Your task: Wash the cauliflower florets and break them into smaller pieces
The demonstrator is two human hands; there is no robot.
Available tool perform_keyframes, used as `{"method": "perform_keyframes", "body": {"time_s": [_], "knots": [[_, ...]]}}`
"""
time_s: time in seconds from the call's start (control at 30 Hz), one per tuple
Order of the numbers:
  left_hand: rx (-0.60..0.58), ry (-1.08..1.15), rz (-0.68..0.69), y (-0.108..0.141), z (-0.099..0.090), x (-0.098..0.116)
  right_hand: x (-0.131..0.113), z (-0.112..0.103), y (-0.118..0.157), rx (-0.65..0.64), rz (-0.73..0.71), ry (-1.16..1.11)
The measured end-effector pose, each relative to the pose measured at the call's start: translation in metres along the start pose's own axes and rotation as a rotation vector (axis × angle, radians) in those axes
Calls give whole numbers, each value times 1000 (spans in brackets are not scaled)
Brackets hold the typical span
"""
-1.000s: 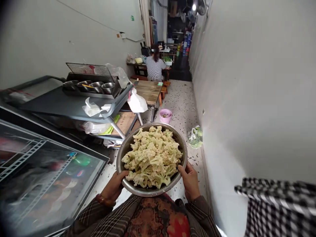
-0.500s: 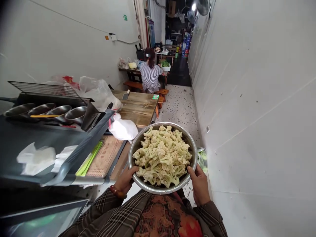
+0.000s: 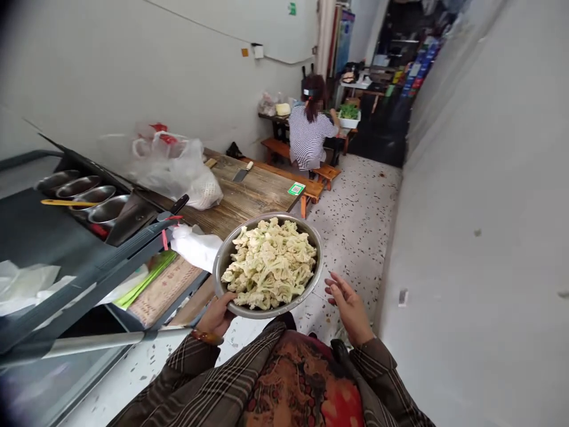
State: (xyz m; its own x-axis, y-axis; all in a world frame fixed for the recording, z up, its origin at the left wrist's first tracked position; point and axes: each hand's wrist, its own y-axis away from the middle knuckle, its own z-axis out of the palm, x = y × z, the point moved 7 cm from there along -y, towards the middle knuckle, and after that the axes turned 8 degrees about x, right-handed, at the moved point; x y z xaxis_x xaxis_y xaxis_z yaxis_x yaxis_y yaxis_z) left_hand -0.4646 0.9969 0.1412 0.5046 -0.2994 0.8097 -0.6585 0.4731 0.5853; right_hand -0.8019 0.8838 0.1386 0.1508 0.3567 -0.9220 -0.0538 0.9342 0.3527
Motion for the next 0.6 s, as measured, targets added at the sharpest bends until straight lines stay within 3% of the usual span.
{"method": "perform_keyframes", "body": {"time_s": [0.13, 0.23, 0.47, 0.6], "knots": [[166, 94, 25, -38, 30, 13, -18, 4, -65, -160, 72, 54], [268, 172, 32, -75, 57, 24, -32, 0, -114, -202, 95, 91], [414, 363, 6, -165, 126, 42, -70, -36, -227, -103, 153, 154], [489, 451, 27, -198, 154, 51, -97, -35, -279, -103, 180, 184]]}}
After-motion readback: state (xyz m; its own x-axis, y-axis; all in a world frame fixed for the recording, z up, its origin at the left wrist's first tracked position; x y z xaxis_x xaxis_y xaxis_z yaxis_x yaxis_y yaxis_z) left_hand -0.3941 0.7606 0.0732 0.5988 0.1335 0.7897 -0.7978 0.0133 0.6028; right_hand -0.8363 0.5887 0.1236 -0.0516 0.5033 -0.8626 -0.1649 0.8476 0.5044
